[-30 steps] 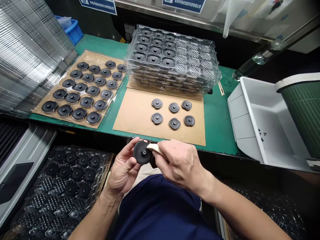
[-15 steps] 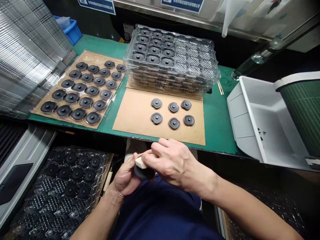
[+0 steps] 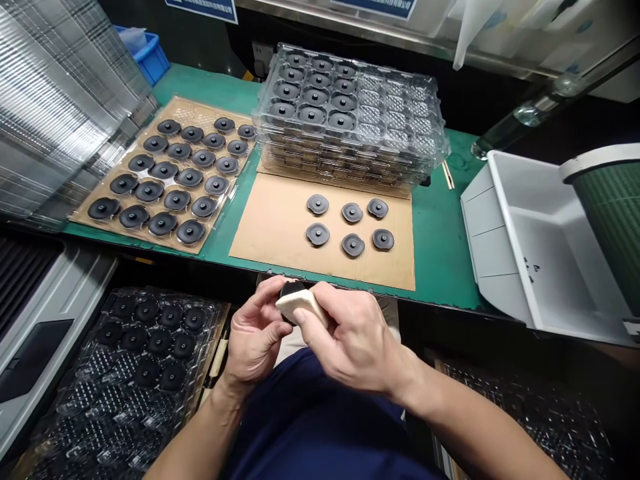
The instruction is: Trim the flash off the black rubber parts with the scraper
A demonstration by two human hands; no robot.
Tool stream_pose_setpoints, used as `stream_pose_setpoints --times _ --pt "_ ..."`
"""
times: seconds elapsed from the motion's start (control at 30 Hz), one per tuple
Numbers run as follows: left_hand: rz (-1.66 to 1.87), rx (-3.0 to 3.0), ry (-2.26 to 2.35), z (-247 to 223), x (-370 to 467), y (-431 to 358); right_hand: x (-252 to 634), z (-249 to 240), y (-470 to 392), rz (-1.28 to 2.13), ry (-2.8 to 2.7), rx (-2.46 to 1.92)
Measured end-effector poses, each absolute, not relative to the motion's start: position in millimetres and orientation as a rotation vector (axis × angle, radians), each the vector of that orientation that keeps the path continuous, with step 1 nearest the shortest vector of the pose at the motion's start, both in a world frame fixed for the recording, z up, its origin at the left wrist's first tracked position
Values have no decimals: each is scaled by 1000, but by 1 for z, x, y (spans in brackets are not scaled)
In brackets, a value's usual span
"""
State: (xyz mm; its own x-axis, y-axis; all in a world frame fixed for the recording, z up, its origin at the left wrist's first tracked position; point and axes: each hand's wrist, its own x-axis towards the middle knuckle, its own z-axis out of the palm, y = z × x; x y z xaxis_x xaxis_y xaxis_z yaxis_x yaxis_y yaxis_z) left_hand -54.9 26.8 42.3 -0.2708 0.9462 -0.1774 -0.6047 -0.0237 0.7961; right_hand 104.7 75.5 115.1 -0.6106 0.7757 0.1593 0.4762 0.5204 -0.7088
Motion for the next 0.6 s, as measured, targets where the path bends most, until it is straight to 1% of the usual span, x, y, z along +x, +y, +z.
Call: stream_pose_setpoints --times 0.1,0.27,0.33,0.6 --pt "1644 467 940 49 -57 27 106 117 76 830 -2327 -985" --pt "1492 331 896 48 -69 22 115 112 84 446 -2471 -1128" --pt "1406 264 876 44 -70 20 117 112 87 356 -2540 -1054" --pt "1093 129 717 32 -65 17 116 119 92 196 -2799 -761"
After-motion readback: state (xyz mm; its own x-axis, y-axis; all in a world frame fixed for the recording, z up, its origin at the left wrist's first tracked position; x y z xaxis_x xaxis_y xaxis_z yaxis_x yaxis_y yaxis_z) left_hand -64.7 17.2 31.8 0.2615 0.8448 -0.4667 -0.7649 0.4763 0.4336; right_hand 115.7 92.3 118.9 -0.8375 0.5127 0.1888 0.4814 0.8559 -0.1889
